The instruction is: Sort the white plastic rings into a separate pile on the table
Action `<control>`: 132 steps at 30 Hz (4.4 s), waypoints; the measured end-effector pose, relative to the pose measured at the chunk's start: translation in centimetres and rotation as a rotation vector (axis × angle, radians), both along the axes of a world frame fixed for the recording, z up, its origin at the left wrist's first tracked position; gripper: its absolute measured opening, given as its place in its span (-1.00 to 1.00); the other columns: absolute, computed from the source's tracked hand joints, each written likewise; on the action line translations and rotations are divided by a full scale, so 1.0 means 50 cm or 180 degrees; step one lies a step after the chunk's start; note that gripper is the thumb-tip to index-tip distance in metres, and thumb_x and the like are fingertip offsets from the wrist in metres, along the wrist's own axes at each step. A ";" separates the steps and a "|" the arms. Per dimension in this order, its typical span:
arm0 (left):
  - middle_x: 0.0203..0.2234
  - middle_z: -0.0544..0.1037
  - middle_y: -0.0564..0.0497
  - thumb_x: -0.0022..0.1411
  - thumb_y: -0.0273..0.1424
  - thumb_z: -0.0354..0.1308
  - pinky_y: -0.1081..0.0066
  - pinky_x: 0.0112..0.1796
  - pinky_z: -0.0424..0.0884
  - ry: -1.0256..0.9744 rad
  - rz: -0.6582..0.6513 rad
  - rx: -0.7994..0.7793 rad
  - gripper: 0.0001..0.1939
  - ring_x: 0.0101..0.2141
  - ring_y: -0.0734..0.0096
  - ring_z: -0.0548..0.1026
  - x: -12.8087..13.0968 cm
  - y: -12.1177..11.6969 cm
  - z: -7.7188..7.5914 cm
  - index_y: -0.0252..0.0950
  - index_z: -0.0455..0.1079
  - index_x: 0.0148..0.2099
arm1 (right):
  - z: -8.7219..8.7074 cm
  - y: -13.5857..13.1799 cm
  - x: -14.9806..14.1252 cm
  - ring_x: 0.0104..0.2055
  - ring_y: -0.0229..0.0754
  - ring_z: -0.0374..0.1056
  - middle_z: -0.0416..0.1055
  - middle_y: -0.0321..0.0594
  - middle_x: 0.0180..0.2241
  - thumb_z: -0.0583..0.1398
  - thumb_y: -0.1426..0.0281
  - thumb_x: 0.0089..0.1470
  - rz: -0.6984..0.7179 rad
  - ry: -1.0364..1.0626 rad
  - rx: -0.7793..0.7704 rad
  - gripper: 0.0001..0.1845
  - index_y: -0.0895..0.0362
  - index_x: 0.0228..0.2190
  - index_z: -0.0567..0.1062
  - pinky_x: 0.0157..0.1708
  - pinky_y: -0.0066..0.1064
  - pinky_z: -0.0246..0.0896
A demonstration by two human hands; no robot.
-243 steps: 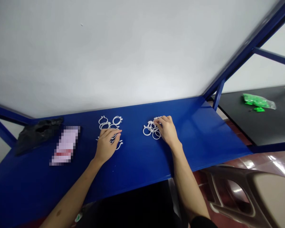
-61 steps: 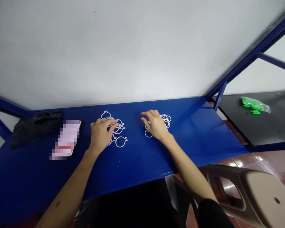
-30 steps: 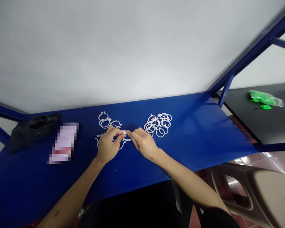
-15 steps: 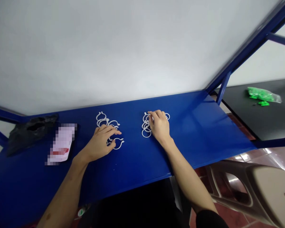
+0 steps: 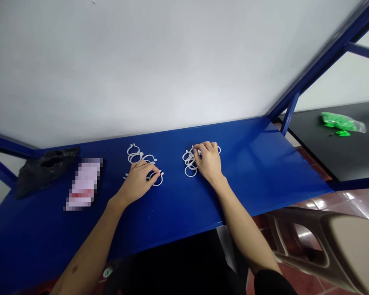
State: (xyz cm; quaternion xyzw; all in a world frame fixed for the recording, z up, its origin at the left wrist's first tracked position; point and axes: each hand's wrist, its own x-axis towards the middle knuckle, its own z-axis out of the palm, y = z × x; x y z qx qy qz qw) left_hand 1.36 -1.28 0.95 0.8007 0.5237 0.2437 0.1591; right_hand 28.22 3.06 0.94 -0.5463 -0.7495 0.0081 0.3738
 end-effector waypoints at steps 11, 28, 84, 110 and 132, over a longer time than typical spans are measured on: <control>-0.36 0.62 0.04 0.25 -0.28 0.27 0.40 -0.31 0.47 -0.1396 0.0856 0.0425 -0.89 -0.39 0.43 0.54 0.039 -0.017 -0.006 -0.19 0.52 -0.27 | -0.027 -0.092 -0.120 -0.23 -0.17 0.48 0.53 -0.15 -0.22 0.13 0.27 0.33 0.1412 0.0716 -0.0695 -0.72 0.08 0.02 0.43 -0.20 -0.28 0.43; -0.37 0.60 0.03 0.28 -0.34 0.22 0.31 -0.17 0.51 -0.1371 0.0500 0.0280 -0.91 -0.31 0.35 0.57 0.052 -0.025 -0.013 -0.16 0.56 -0.28 | -0.019 -0.097 -0.118 -0.20 -0.13 0.45 0.52 -0.11 -0.25 -0.06 0.42 0.39 0.1639 0.0237 -0.0427 -0.63 0.07 -0.09 0.54 -0.19 -0.25 0.46; -0.30 0.66 0.00 0.31 -0.26 0.20 0.33 -0.16 0.54 -0.2435 0.0585 -0.0670 -0.83 -0.29 0.35 0.63 0.035 -0.010 0.000 -0.21 0.51 -0.13 | -0.014 -0.068 -0.145 -0.22 -0.15 0.46 0.54 -0.13 -0.24 0.09 0.36 0.36 0.1283 0.0779 -0.0372 -0.84 0.10 -0.18 0.48 -0.17 -0.25 0.41; -0.25 0.61 -0.02 0.35 -0.36 0.14 0.22 -0.05 0.43 -0.0609 0.0089 0.0546 -0.88 -0.15 0.25 0.51 0.013 -0.005 -0.017 -0.18 0.50 -0.12 | -0.022 -0.086 -0.130 -0.25 -0.11 0.32 0.47 -0.12 -0.27 -0.03 0.42 0.39 0.1254 -0.0312 -0.0102 -0.67 0.06 -0.08 0.53 -0.27 -0.28 0.33; -0.25 0.51 -0.09 0.33 -0.37 0.14 0.10 -0.12 0.26 0.0459 0.0357 0.0397 -0.81 -0.13 0.05 0.37 -0.033 0.024 -0.038 -0.11 0.58 -0.12 | -0.007 0.082 0.106 -0.20 0.03 0.31 0.53 -0.01 -0.26 0.14 0.33 0.24 -0.0221 -0.0667 -0.0375 -0.75 0.14 -0.26 0.61 -0.08 -0.05 0.25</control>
